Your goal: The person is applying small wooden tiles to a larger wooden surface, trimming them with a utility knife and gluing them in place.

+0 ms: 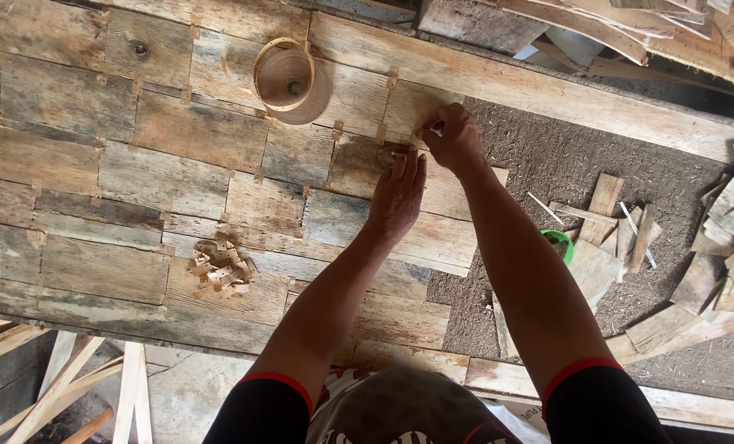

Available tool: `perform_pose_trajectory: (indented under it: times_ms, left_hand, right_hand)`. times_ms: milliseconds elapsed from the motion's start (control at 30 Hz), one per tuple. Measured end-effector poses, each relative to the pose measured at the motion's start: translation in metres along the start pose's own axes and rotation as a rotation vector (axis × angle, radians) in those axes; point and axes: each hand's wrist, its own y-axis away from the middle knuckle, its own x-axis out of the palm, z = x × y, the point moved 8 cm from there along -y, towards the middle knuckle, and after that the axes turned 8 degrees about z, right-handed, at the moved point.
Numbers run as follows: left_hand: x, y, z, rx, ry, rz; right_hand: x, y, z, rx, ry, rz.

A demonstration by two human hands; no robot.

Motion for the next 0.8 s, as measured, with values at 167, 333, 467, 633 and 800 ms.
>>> perform_pose_trajectory:
  times_ms: [167, 333, 467, 633, 800]
  left_hand:
    - [0.004, 0.001, 0.0, 0.003, 0.004, -0.013]
    - [-0.004, 0.004, -0.001, 0.001, -0.002, -0.02]
    - [-0.002, 0.004, 0.001, -0.006, -0.014, -0.004]
    - [-0.003, 0.003, 0.0, -0.011, -0.011, -0.035]
    - [-0.005, 0.004, 0.0, -0.023, 0.004, 0.011]
  right_hand:
    - [0.003, -0.004, -0.016, 0.024, 0.018, -0.039]
    - [0.001, -0.002, -0.009, 0.078, 0.027, -0.035]
    - [0.001, 0.0, -0.007, 0.015, 0.107, -0.177]
    - [0.0, 0.002, -0.005, 0.105, 0.117, -0.196]
    - [0.004, -0.005, -0.019, 0.076, 0.037, -0.108]
